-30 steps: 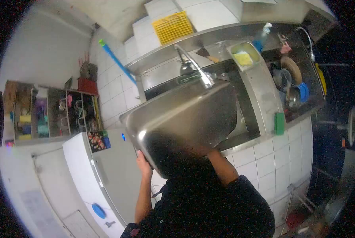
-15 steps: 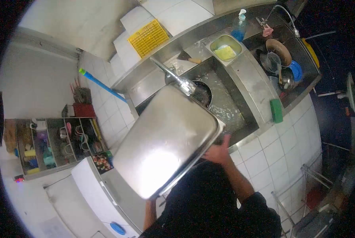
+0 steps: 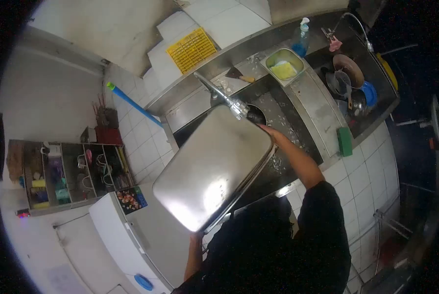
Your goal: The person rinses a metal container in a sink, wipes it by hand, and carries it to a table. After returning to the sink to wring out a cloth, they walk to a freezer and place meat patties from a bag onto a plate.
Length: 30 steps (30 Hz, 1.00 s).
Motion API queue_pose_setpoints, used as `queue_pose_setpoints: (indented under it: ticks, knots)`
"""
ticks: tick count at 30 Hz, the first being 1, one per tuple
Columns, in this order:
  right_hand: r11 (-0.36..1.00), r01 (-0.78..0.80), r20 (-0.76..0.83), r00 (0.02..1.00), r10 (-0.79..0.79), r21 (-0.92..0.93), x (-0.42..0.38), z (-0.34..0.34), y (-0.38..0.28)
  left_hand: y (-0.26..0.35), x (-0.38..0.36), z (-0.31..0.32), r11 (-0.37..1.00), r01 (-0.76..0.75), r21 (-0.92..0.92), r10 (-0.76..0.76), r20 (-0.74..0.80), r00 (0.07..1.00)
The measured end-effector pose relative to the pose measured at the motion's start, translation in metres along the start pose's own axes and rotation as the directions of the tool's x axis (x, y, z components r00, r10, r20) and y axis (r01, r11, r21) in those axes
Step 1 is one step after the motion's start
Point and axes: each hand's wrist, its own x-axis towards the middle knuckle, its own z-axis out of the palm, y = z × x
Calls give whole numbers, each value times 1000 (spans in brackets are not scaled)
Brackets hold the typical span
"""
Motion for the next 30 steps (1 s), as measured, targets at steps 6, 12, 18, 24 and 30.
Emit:
queue_pose_setpoints:
  ticks: [6, 12, 18, 24, 30]
  knots:
    - [968, 86, -74, 995, -70, 236, -49, -38, 49, 11, 14, 15, 998, -59, 12, 59, -42, 997]
    - [903, 188, -346, 937, -47, 386, -142, -64, 114, 56, 72, 53, 971, 171, 165, -192, 118, 974]
    - [865, 237, -561, 825, 62, 443, -224, -63, 202, 76, 163, 162, 785, -133, 605, -212, 464, 860]
    - [837, 198, -636, 742, 212, 510, -281, -35, 285, 97, 173, 305, 715, -230, 661, -241, 541, 806]
    - [828, 145, -660, 683, 312, 541, -310, -27, 313, 74, 197, 383, 581, -576, 576, -108, 755, 646]
